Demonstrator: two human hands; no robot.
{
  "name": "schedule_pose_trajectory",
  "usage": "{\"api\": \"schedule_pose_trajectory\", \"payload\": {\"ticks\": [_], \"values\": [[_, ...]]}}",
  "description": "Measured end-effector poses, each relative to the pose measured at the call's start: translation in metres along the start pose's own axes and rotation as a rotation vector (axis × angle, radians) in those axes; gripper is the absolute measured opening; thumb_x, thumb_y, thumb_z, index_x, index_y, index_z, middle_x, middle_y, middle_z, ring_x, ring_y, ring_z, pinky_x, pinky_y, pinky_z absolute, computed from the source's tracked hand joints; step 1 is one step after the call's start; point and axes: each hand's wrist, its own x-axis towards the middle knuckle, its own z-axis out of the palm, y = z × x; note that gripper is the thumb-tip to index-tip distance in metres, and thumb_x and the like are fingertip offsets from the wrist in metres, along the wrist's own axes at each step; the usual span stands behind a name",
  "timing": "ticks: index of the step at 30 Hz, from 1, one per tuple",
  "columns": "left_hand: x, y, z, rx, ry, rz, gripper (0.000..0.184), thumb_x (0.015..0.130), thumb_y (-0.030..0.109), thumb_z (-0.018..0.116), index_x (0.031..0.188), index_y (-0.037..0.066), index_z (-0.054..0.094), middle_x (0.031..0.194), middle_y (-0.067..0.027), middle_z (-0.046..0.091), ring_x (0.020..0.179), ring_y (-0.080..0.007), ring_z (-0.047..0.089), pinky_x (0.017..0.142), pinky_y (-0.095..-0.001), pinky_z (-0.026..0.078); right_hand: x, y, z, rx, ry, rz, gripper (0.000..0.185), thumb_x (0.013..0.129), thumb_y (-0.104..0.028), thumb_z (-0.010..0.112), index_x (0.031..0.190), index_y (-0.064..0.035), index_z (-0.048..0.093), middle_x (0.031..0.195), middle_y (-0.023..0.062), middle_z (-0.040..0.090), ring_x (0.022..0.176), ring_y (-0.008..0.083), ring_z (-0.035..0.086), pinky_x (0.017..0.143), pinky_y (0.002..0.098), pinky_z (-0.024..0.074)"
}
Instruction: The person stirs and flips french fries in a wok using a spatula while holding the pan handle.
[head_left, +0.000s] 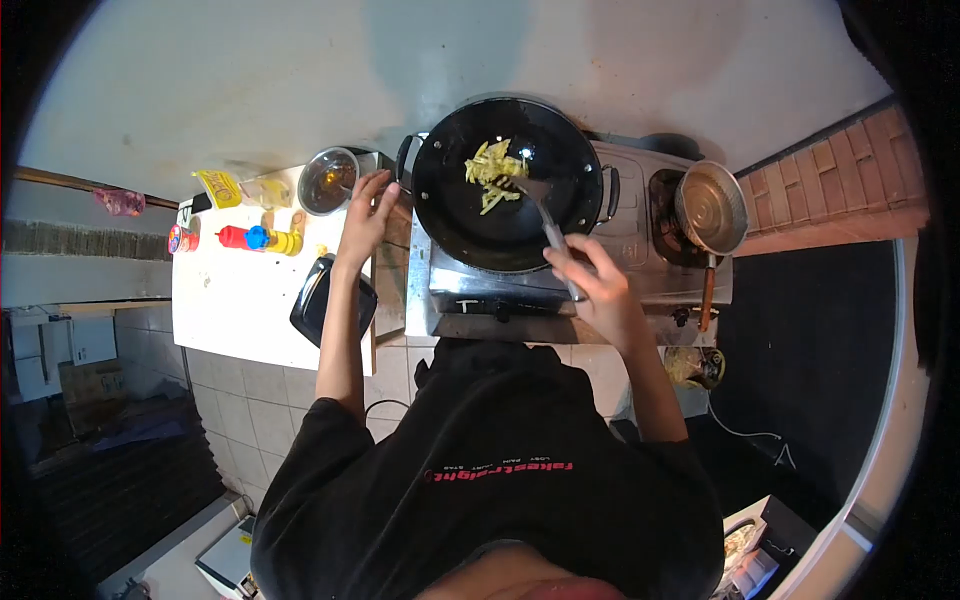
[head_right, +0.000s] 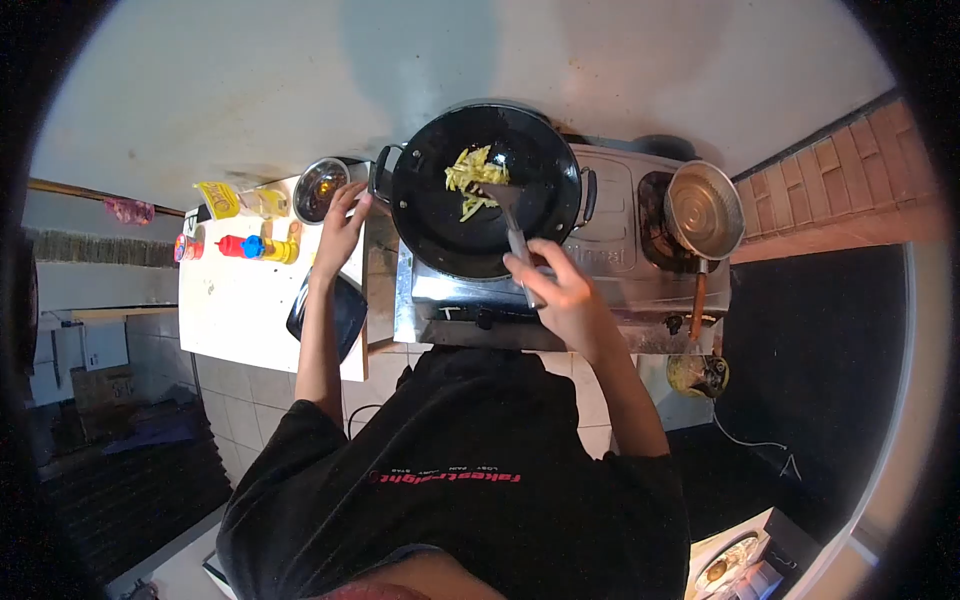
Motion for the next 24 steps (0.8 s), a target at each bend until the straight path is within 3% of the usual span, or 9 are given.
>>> {"api": "schedule_pose_trajectory", "payload": {"ticks": [4, 7, 11, 18, 24], "values": [[-0.004, 0.008, -0.005, 0.077, -0.01, 0.02, 0.047, 0.102, 0.034, 0.059, 0.13, -0.004, 0.06, 0.132, -0.0163, 0.058, 0.116, -0.0264, 0.062, 0.098, -0.0343, 0.047, -0.021, -0.001, -0.014, -0.104, -0.175, -0.008, 0.058, 0.071, 0.011, 0.067, 0.124, -0.0135, 0.069, 0.128, 0.0163, 0.055, 0.11, 0.0319, 0.065, 0.087, 0.0376, 0.0568], [-0.006, 0.011, 0.001, 0.073, -0.037, 0.009, 0.047, 0.102, 0.034, 0.058, 0.129, -0.004, 0.06, 0.131, -0.0164, 0.058, 0.116, -0.0272, 0.062, 0.099, -0.0345, 0.046, -0.02, 0.005, -0.025, -0.289, -0.268, -0.191, 0.051, 0.075, 0.004, 0.068, 0.123, -0.013, 0.069, 0.127, 0.0158, 0.056, 0.11, 0.0315, 0.064, 0.089, 0.0388, 0.0559], [-0.006, 0.016, 0.005, 0.091, -0.022, -0.007, 0.045, 0.102, 0.033, 0.058, 0.128, -0.004, 0.061, 0.13, -0.0165, 0.059, 0.115, -0.0276, 0.062, 0.099, -0.0345, 0.046, -0.028, 0.026, -0.025, -0.225, -0.236, -0.14, 0.043, 0.08, -0.003, 0.071, 0.122, -0.0108, 0.069, 0.122, 0.0153, 0.057, 0.104, 0.0314, 0.064, 0.086, 0.0388, 0.0558], [-0.007, 0.019, 0.003, 0.034, -0.057, -0.013, 0.046, 0.102, 0.031, 0.057, 0.129, -0.006, 0.059, 0.132, -0.0171, 0.058, 0.115, -0.0276, 0.062, 0.098, -0.0339, 0.048, -0.031, 0.029, -0.02, -0.297, -0.217, -0.074, 0.046, 0.078, -0.004, 0.073, 0.123, -0.0101, 0.068, 0.122, 0.0159, 0.057, 0.104, 0.032, 0.064, 0.085, 0.0387, 0.0558], [-0.009, 0.02, 0.004, 0.031, -0.059, -0.037, 0.045, 0.102, 0.03, 0.057, 0.129, -0.006, 0.058, 0.135, -0.0172, 0.056, 0.119, -0.0281, 0.061, 0.1, -0.034, 0.047, -0.022, 0.032, -0.025, -0.391, -0.279, -0.127, 0.043, 0.083, 0.001, 0.065, 0.124, -0.0096, 0.066, 0.125, 0.017, 0.056, 0.112, 0.0323, 0.061, 0.092, 0.0399, 0.0534]]}}
